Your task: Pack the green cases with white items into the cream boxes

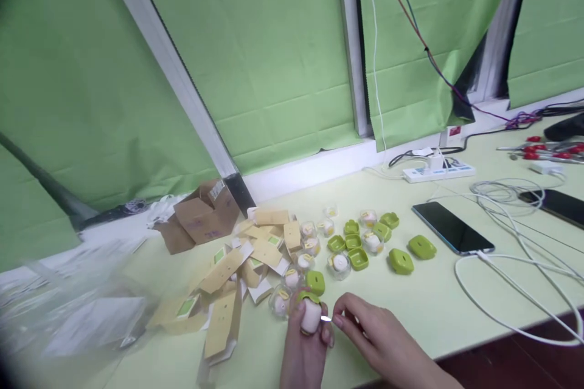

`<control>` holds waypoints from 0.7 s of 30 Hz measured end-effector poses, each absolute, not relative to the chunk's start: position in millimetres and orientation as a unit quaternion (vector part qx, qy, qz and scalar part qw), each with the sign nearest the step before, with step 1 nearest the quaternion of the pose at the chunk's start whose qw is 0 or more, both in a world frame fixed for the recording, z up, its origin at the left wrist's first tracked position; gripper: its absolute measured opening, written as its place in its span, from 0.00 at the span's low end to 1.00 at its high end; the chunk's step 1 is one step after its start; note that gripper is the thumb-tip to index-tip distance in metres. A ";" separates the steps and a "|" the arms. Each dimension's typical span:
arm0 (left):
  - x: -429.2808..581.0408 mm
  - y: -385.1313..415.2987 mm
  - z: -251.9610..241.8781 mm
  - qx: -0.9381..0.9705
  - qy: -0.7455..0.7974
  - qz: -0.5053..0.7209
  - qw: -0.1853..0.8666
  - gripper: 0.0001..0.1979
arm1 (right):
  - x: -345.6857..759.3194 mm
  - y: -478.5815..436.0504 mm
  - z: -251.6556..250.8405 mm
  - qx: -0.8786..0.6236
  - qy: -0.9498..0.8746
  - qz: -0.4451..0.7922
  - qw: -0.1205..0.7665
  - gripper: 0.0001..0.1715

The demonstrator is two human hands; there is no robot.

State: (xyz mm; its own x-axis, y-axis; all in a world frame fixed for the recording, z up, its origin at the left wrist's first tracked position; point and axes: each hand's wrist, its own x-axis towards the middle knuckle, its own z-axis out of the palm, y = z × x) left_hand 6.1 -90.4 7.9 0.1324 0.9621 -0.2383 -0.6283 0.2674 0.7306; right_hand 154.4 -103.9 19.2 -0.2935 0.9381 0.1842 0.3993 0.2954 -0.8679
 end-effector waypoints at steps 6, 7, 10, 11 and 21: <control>21.7 -104.9 13.0 0.266 0.360 0.552 0.704 0.22 | 158.3 -124.5 16.1 -0.494 -0.693 0.355 0.388 0.11; 25.2 -106.9 13.4 0.267 0.361 0.548 0.706 0.21 | 160.8 -126.3 17.1 -0.490 -0.694 0.356 0.389 0.11; 34.7 -113.1 14.5 0.257 0.365 0.549 0.706 0.20 | 168.2 -131.9 19.5 -0.486 -0.704 0.349 0.382 0.10; 37.4 -115.0 15.2 0.252 0.367 0.552 0.704 0.19 | 170.1 -134.2 19.1 -0.489 -0.707 0.344 0.379 0.10; 62.8 -138.7 -0.3 0.235 0.374 0.548 0.710 0.16 | 187.2 -127.0 -7.9 -0.498 -0.730 0.181 0.431 0.24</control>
